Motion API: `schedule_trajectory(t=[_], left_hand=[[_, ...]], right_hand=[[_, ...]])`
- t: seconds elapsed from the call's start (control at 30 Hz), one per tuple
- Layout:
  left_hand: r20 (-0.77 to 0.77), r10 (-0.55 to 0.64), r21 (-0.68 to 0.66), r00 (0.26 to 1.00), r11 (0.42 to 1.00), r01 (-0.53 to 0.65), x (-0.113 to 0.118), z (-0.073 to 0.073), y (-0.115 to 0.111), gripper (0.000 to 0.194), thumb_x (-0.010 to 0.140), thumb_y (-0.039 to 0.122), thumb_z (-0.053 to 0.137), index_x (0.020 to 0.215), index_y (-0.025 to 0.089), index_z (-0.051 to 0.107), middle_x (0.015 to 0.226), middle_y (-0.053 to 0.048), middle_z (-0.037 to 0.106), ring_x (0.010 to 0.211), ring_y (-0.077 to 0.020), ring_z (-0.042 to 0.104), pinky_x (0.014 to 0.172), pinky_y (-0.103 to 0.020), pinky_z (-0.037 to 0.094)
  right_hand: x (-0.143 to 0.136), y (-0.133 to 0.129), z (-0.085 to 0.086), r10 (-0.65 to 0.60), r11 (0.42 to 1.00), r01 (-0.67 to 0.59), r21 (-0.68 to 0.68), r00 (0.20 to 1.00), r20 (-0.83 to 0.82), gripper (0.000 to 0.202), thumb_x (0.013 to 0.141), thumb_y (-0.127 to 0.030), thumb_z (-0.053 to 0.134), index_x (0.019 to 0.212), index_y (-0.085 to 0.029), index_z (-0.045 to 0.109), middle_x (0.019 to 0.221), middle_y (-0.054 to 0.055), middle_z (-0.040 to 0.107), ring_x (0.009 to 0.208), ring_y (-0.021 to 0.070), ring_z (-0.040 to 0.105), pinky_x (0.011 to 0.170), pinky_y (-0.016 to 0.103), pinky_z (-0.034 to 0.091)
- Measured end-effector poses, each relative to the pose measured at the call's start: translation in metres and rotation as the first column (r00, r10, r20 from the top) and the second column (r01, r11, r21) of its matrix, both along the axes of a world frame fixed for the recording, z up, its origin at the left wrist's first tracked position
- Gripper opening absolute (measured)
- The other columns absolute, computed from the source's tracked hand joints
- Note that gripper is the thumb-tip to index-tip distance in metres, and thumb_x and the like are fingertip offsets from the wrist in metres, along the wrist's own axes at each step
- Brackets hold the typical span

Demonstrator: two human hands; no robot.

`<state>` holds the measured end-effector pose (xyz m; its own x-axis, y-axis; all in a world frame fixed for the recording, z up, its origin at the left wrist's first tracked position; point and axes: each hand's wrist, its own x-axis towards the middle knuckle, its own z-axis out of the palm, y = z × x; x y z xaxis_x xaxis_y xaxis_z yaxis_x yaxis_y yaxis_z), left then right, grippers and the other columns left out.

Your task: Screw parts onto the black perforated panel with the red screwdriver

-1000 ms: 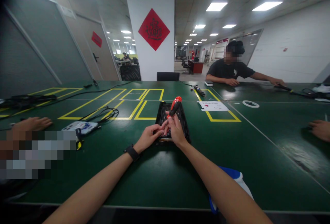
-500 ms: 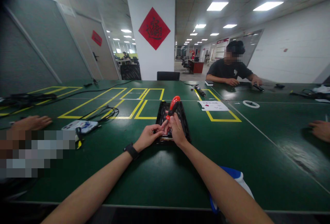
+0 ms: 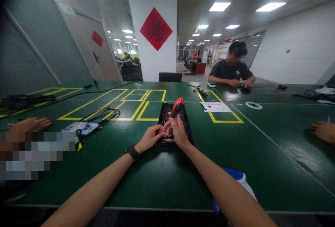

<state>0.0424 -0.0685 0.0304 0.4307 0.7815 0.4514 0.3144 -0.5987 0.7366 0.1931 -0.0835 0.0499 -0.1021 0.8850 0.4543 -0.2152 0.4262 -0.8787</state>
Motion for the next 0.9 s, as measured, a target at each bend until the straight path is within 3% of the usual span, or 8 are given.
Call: schedule_trajectory(t=[0.13, 0.3, 0.47, 0.6, 0.9], left_hand=[[-0.059, -0.008, 0.018, 0.998, 1.000, 0.009, -0.002, 0.001, 0.000, 0.027, 0.082, 0.035, 0.048, 0.081, 0.013, 0.063, 0.072, -0.001, 0.062, 0.066, -0.0116, 0.052, 0.064, -0.022, 0.040], [0.018, 0.053, 0.061, 0.998, 0.997, -0.054, 0.001, 0.000, -0.002, 0.024, 0.080, 0.033, 0.051, 0.090, 0.015, 0.064, 0.083, -0.004, 0.066, 0.074, -0.0140, 0.056, 0.072, -0.025, 0.043], [0.115, 0.134, 0.076, 0.984, 0.987, -0.143, 0.001, 0.002, -0.001, 0.026, 0.081, 0.034, 0.050, 0.097, 0.017, 0.063, 0.092, -0.005, 0.064, 0.078, -0.0137, 0.056, 0.074, -0.026, 0.045], [0.121, 0.192, 0.066, 0.974, 0.977, -0.201, 0.000, 0.001, 0.003, 0.025, 0.081, 0.034, 0.049, 0.094, 0.017, 0.063, 0.088, -0.004, 0.064, 0.076, -0.0137, 0.056, 0.073, -0.027, 0.045], [0.108, 0.193, 0.082, 0.975, 0.976, -0.203, 0.002, -0.002, 0.001, 0.022, 0.082, 0.030, 0.048, 0.093, 0.016, 0.062, 0.086, -0.003, 0.063, 0.074, -0.0124, 0.055, 0.071, -0.026, 0.044]], right_hand=[[0.001, 0.002, -0.002, 0.013, 1.000, -0.013, -0.012, 1.000, -0.013, 0.034, 0.086, -0.043, 0.034, 0.113, -0.022, 0.039, 0.068, -0.002, 0.058, 0.043, 0.0070, 0.049, 0.046, 0.021, 0.043], [0.001, 0.004, -0.001, -0.016, 1.000, 0.017, 0.004, 0.998, -0.060, 0.031, 0.087, -0.043, 0.033, 0.109, -0.021, 0.040, 0.068, -0.002, 0.058, 0.044, 0.0076, 0.049, 0.047, 0.022, 0.042], [0.015, 0.009, 0.003, -0.268, 0.960, 0.274, 0.050, 0.958, -0.103, 0.026, 0.087, -0.040, 0.036, 0.104, -0.021, 0.042, 0.076, 0.000, 0.060, 0.053, 0.0091, 0.053, 0.054, 0.024, 0.043], [0.033, 0.019, 0.001, -0.451, 0.890, 0.449, 0.078, 0.893, 0.004, 0.025, 0.085, -0.040, 0.040, 0.100, -0.020, 0.044, 0.082, 0.002, 0.060, 0.062, 0.0103, 0.055, 0.064, 0.027, 0.044], [0.041, 0.032, -0.015, -0.436, 0.900, 0.429, 0.080, 0.886, 0.156, 0.028, 0.085, -0.042, 0.039, 0.099, -0.018, 0.044, 0.081, 0.003, 0.062, 0.061, 0.0120, 0.057, 0.063, 0.028, 0.044]])
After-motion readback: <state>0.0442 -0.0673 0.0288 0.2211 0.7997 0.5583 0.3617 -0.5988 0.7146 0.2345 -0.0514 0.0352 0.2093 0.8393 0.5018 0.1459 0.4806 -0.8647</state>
